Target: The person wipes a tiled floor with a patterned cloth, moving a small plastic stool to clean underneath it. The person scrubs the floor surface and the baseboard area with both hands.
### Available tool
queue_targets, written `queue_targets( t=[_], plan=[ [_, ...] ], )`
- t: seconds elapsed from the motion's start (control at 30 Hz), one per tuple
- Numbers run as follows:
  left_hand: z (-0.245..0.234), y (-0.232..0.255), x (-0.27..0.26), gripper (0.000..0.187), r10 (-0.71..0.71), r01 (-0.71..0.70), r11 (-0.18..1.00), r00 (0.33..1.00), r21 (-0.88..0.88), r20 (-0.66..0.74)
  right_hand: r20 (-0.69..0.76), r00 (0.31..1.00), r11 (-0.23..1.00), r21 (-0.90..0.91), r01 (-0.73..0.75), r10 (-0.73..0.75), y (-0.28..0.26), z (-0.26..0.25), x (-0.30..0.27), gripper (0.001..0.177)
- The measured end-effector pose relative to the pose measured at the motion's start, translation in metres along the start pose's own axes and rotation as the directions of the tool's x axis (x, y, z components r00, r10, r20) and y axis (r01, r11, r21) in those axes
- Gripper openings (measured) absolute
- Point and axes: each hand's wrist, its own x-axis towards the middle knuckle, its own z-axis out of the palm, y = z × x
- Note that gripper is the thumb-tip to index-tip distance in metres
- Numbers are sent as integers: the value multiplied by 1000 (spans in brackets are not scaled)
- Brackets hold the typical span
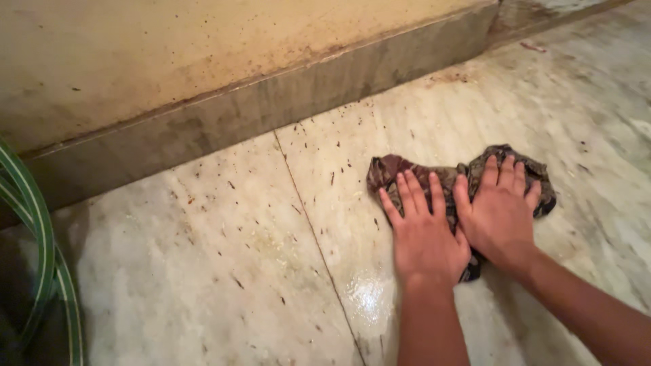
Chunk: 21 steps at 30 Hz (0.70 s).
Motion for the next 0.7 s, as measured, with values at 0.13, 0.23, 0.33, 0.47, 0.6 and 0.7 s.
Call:
queue_targets(
  t=[0.13,0.23,0.33,0.47,0.6,0.7],
  plan=[
    [-10,3,-35,87,9,-9,999,1000,-45,-7,-6,1000,999,-35,7,-7,-2,-15,-36,79],
    [-13,9,-63,93,-33,34,997,999,-65,9,4,997,997,-11,72,-72,-4,-29,-58,75],
    [-9,26,-95,86,-169,144,977,972,-157,-163,41,979,979,56,196,-198,-4,-49,-74,70],
    [0,65,-119,91,-418,350,905,840,-242,-346,95,897,890,201,409,-433,-2,-78,-78,67],
    [13,112,-126,98,-565,476,825,711,-305,-418,155,774,769,339,543,-614,19,-107,-78,70],
    [28,146,-121,93,-574,511,817,678,-266,-459,149,751,749,321,579,-644,50,-112,-75,72]
  ],
)
